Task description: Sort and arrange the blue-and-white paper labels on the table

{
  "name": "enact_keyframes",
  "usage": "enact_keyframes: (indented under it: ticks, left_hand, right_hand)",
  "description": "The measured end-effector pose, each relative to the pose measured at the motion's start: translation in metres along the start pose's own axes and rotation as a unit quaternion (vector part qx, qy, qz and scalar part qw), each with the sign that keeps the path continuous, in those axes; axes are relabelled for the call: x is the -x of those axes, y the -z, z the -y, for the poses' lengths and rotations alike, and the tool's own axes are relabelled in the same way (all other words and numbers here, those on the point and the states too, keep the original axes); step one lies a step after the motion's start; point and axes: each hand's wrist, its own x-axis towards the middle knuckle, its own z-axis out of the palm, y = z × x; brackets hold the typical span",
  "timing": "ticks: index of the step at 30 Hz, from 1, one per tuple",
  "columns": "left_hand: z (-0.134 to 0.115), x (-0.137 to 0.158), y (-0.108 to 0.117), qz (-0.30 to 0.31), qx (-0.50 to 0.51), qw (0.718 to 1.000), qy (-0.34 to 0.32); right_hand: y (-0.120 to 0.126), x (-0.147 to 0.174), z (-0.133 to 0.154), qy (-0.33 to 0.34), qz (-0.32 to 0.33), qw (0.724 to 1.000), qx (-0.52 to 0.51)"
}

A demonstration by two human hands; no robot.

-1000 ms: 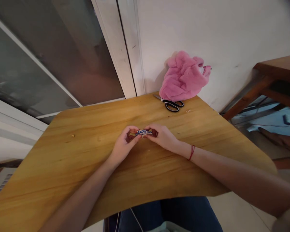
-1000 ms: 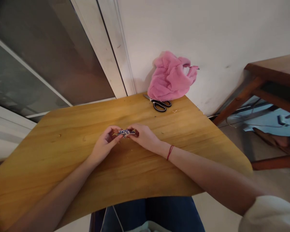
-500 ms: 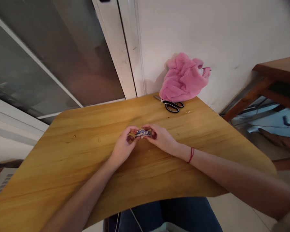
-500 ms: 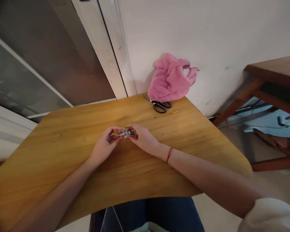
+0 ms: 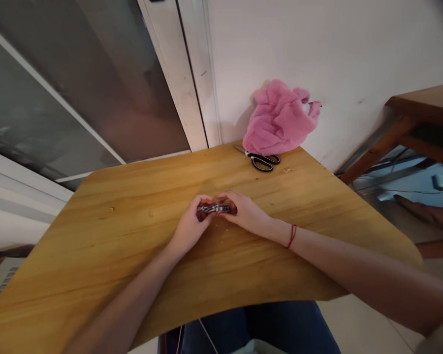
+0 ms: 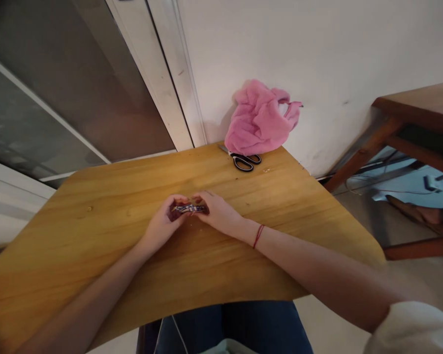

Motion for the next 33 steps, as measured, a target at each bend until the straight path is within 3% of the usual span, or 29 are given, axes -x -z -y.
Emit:
enact_keyframes:
  ticks: [5,13,17,20,24,28,33]
  left_hand:
    - [0.006,0.002,-0.006,0.009,-0.029,1.000,0.001]
    - [-0.005,0.001,0.004,-0.024,-0.049,0.998,-0.012]
    - [0.001,-0.002,0.008,0.010,-0.063,0.997,0.038]
    - [0.005,-0.001,0.000,0.025,-0.019,0.999,0.029]
    - [0.000,0.002,-0.008,0.021,-0.019,1.000,0.002]
    - [-0.003,0.001,-0.001,-0.014,-0.048,0.999,-0.002]
    - [0.009,-0.003,0.005,0.004,-0.022,0.999,0.033]
  right_hand:
    - [-0.001,-0.001,-0.002,-0.011,0.032,0.999,0.019]
    - [0.005,-0.001,0.000,0.005,-0.038,0.999,0.015]
    - [0.004,-0.003,-0.005,-0.008,0.009,1.000,0.027]
    - [0.000,-0.004,-0.005,-0.015,0.024,0.999,0.019]
    - [0.000,-0.003,-0.001,-0.050,-0.006,0.999,-0.021]
    - [0.003,-0.003,0.001,-0.054,-0.038,0.995,-0.078]
    - [0.001,-0.004,-0.004,-0.042,0.007,0.997,-0.057]
